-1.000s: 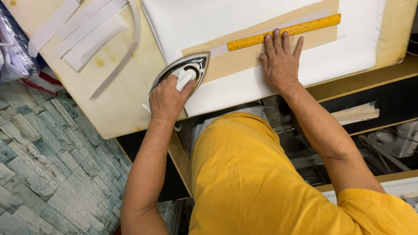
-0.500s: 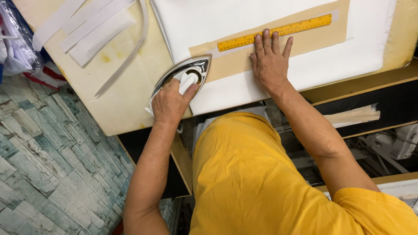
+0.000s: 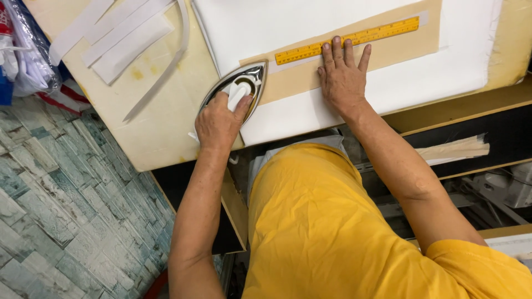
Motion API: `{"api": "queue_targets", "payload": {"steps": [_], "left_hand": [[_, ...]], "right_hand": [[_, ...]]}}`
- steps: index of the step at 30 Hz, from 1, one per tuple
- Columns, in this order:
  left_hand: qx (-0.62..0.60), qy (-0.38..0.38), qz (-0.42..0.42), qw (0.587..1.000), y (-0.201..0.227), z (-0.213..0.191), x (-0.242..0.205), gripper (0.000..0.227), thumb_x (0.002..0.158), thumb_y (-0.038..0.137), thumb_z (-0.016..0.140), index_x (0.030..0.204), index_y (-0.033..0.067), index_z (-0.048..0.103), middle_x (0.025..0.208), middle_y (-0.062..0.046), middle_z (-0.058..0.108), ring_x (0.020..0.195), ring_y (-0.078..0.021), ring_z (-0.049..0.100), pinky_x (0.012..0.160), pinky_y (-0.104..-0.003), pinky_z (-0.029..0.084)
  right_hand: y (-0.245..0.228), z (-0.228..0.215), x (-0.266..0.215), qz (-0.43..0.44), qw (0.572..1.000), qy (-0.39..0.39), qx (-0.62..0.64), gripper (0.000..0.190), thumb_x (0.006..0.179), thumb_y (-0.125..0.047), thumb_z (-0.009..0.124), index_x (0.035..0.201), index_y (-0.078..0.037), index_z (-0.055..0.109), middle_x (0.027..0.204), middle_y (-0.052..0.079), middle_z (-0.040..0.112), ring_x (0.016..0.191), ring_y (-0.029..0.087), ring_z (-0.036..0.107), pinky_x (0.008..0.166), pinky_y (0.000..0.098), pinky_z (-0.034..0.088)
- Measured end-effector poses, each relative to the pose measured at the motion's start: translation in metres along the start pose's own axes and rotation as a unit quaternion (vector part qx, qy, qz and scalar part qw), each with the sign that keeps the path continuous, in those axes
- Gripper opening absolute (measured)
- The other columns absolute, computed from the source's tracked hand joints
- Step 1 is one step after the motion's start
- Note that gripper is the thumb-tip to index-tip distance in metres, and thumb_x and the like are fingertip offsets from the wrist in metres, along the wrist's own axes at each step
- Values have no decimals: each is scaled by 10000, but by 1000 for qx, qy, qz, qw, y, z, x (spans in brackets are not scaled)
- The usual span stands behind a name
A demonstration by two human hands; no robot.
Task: The person irons a white fabric on a workbench using an electric iron. They place a ruler on the fabric to guide the ironing process and ensure straight lines. The person repeatedly moves the iron back and forth over the fabric and ruler.
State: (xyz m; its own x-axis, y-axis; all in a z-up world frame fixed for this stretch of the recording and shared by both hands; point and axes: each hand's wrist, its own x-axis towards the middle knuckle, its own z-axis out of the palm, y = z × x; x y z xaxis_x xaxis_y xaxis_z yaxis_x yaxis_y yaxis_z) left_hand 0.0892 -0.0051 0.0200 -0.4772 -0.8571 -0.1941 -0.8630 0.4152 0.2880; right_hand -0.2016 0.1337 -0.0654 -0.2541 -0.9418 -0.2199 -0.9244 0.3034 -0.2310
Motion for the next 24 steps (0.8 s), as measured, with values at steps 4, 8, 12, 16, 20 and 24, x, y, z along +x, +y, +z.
{"api": "queue_targets", "payload": {"steps": [4, 8, 12, 16, 20, 24], "left_hand": [[-10, 1, 5, 1000, 4, 2, 12, 689, 957, 759, 502, 824, 84, 547, 650, -122, 638, 570, -415, 618, 465, -562, 458], [7, 6, 38, 999, -6, 8, 12, 684, 957, 759, 519, 830, 88, 544, 655, -122, 641, 567, -408, 625, 470, -560, 471], [13, 7, 47, 999, -8, 9, 11, 689, 949, 770, 523, 825, 94, 554, 660, -128, 650, 582, -421, 632, 477, -567, 474], [15, 11, 45, 999, -8, 9, 11, 681, 953, 762, 528, 829, 93, 557, 661, -120, 649, 577, -409, 627, 473, -556, 473], [14, 32, 59, 998, -10, 12, 11, 680, 962, 756, 524, 792, 98, 537, 612, -95, 606, 525, -369, 596, 444, -529, 464], [16, 27, 62, 998, -9, 10, 12, 678, 955, 759, 532, 807, 98, 548, 629, -94, 616, 530, -375, 601, 431, -529, 459]], "right_hand": [[1, 0, -1, -13, 1000, 16, -8, 579, 1162, -309, 411, 1638, 20, 375, 1653, 282, 388, 1483, 548, 345, 1126, 801, 58], [4, 1, 0, -10, 1000, 6, -3, 581, 1163, -323, 389, 1650, -6, 365, 1663, 272, 383, 1497, 531, 337, 1134, 793, 27], [4, 5, -1, -3, 1000, 9, 0, 580, 1164, -325, 376, 1646, -3, 375, 1667, 266, 373, 1502, 528, 322, 1137, 791, 28], [15, -2, -7, -18, 1000, 22, 13, 589, 1157, -329, 416, 1661, -28, 366, 1670, 264, 387, 1498, 531, 356, 1116, 814, 15], [22, -5, -23, -41, 999, 30, 8, 573, 1176, -304, 420, 1651, 17, 411, 1659, 295, 413, 1485, 549, 370, 1109, 816, 41], [19, 2, -22, -30, 999, 11, 14, 583, 1167, -302, 408, 1646, 30, 389, 1668, 300, 368, 1501, 560, 305, 1133, 798, 40]]}}
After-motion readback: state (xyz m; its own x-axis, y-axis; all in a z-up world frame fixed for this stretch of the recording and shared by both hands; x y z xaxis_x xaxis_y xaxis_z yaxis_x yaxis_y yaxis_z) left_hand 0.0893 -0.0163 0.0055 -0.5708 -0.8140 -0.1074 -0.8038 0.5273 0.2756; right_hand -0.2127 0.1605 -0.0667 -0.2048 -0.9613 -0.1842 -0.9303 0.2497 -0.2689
